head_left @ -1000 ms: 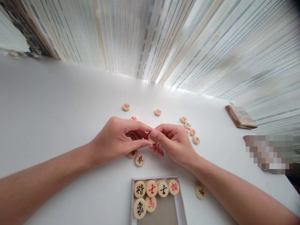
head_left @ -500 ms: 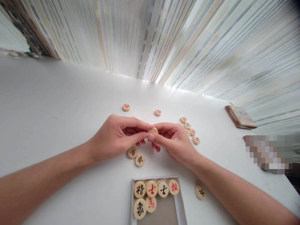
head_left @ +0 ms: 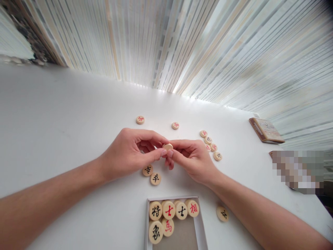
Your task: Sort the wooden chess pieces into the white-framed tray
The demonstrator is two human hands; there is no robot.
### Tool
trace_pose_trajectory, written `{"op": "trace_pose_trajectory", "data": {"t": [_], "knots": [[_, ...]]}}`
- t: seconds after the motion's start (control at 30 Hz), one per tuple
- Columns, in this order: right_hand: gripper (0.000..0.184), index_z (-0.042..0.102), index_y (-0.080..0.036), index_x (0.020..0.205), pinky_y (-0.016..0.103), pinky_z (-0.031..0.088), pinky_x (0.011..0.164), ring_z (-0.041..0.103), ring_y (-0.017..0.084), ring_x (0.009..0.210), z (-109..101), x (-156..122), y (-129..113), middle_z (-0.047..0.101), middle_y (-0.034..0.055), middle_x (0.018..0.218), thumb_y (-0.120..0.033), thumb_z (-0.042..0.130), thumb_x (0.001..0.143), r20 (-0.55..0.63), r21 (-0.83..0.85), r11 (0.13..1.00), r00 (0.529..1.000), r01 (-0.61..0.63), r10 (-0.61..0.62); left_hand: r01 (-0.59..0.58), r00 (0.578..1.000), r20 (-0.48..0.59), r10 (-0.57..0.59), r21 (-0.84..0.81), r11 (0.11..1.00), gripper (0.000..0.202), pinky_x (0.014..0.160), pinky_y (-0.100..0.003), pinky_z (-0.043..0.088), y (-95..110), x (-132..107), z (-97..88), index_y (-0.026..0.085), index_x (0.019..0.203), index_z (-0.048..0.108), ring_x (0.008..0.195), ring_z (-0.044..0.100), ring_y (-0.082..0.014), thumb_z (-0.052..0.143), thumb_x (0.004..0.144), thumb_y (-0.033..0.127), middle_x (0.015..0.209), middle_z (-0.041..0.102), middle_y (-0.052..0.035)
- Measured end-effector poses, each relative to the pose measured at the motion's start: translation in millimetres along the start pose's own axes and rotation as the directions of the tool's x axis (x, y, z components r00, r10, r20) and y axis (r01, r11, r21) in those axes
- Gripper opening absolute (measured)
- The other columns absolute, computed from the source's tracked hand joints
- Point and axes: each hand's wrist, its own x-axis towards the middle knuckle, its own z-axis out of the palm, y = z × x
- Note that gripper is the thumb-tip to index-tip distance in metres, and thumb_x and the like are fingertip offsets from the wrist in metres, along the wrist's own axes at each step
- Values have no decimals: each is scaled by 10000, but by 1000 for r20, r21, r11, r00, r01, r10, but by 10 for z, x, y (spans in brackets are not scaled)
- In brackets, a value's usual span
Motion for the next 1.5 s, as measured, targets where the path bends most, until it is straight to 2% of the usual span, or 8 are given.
{"op": "trace_pose_trajectory", "data": {"t": [0.33, 0.53, 0.7, 0.93, 1.1, 1.2, 1.37, 1.5], "knots": [[292, 861, -213, 1098, 308, 666, 680, 746, 162, 673, 20, 0, 28, 814, 44, 804, -343, 901, 840, -44, 48, 999, 999, 7, -5, -252, 952, -72, 298, 371, 894, 104, 611, -199, 614, -3, -34, 2, 166, 887, 810, 645, 718, -116, 750, 854, 88, 812, 805, -28], [359, 831, -210, 1091, 246, 660, 679, 768, 140, 706, 22, -11, 90, 837, 40, 860, -212, 960, 755, -78, 92, 995, 996, 45, -38, -384, 900, -32, 434, 414, 826, 159, 615, -200, 601, -58, -37, -21, 160, 901, 795, 677, 701, -100, 716, 853, 30, 945, 786, -63], [325, 818, -193, 1081, 267, 660, 690, 770, 158, 724, -9, -46, 96, 831, 53, 880, -218, 940, 781, -118, -53, 993, 987, 105, -111, -434, 872, -18, 489, 433, 790, 216, 610, -181, 590, -109, -36, -25, 162, 958, 796, 686, 696, -79, 699, 858, -3, 992, 746, -55], [280, 793, -208, 1067, 298, 662, 725, 775, 179, 793, -48, -100, -7, 826, 65, 961, -274, 916, 823, -134, -255, 945, 960, 206, -246, -364, 908, -46, 416, 401, 840, 200, 573, -191, 589, -82, -38, 1, 134, 1032, 795, 661, 709, -95, 719, 861, 68, 948, 766, -61], [258, 754, -203, 989, 297, 654, 672, 770, 178, 748, -18, -131, -41, 812, 45, 896, -299, 923, 819, -133, -416, 876, 936, 245, -325, -157, 981, -81, 177, 211, 965, 140, 604, -216, 617, -22, -48, 19, 137, 1006, 810, 699, 753, -141, 756, 892, 198, 875, 822, -69], [251, 722, -204, 975, 278, 644, 625, 753, 158, 690, 17, -158, -60, 799, 23, 848, -283, 912, 831, -92, -522, 793, 903, 315, -419, -35, 996, -75, 39, 50, 998, 163, 588, -216, 613, -1, -51, 47, 133, 980, 812, 695, 755, -152, 795, 903, 276, 793, 807, -63], [151, 693, -207, 978, 231, 640, 603, 765, 136, 671, 36, -192, -153, 798, 7, 847, -240, 821, 905, 53, -728, 553, 837, 405, -544, -6, 995, -98, 2, -46, 999, 193, 548, -202, 589, 18, -42, 91, 111, 947, 807, 629, 722, -130, 870, 837, 256, 785, 804, -70], [110, 678, -184, 980, 202, 628, 587, 786, 134, 667, 32, -250, -280, 814, 14, 864, -166, 756, 904, 142, -790, 458, 848, 408, -511, 24, 994, -105, -28, -44, 999, 268, 542, -202, 583, 21, -51, 119, 106, 939, 791, 672, 749, -157, 916, 785, 286, 805, 812, -88]]}}
